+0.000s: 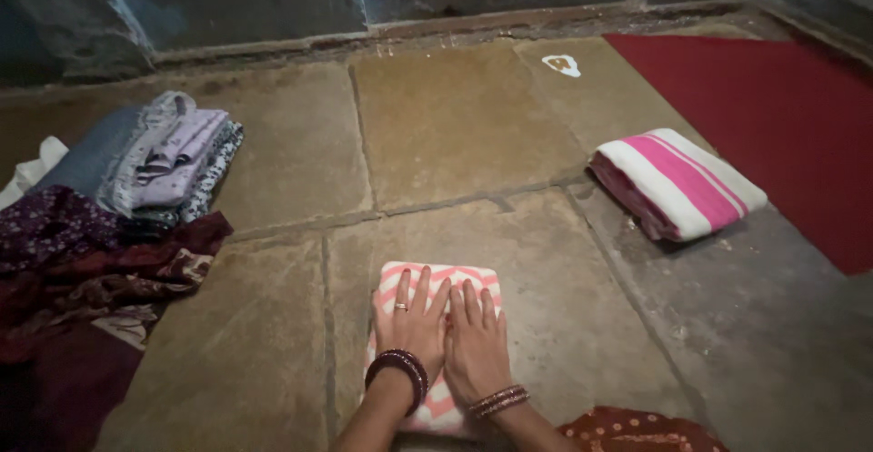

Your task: The person folds a pink and white chevron-patterned towel on the floor, then places it on a stack. They then unfold a red and white floral-patterned cloth and begin to fold it.

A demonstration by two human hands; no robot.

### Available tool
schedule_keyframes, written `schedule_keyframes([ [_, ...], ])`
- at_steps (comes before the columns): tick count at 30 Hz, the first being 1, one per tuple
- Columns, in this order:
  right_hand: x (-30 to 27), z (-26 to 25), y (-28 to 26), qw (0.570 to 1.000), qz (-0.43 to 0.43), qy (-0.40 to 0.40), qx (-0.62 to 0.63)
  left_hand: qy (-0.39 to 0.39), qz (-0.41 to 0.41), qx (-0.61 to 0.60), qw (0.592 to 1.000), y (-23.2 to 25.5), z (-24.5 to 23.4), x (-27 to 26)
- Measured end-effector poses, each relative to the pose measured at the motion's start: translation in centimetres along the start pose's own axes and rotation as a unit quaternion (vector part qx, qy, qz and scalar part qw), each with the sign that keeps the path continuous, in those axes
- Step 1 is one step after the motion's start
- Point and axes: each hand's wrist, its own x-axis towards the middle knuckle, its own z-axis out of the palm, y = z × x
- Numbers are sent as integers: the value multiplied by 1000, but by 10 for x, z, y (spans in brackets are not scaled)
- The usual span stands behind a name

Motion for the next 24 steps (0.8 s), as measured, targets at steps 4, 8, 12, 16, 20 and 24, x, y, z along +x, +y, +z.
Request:
schedule_keyframes([
  [4, 0, 12, 4, 999, -16, 26, 28, 28, 5, -6, 1000, -4, 10, 4],
  [8, 3, 8, 5, 999, -8, 9, 34, 21, -25, -21, 999, -1, 5, 4],
  [12, -11, -4, 12, 998, -49, 9, 28, 48, -147, -108, 982, -4, -1, -8],
  [16, -41, -10, 26, 962, 118, -119, 214, 4, -344, -347, 873, -31, 2, -26],
  [20, -56, 2, 31, 930, 87, -100, 342, -23, -335, -516, 788, -57, 22, -57],
  [24, -49, 14, 32, 796, 150, -127, 573, -107, -248, -747, 607, -63, 4, -60],
])
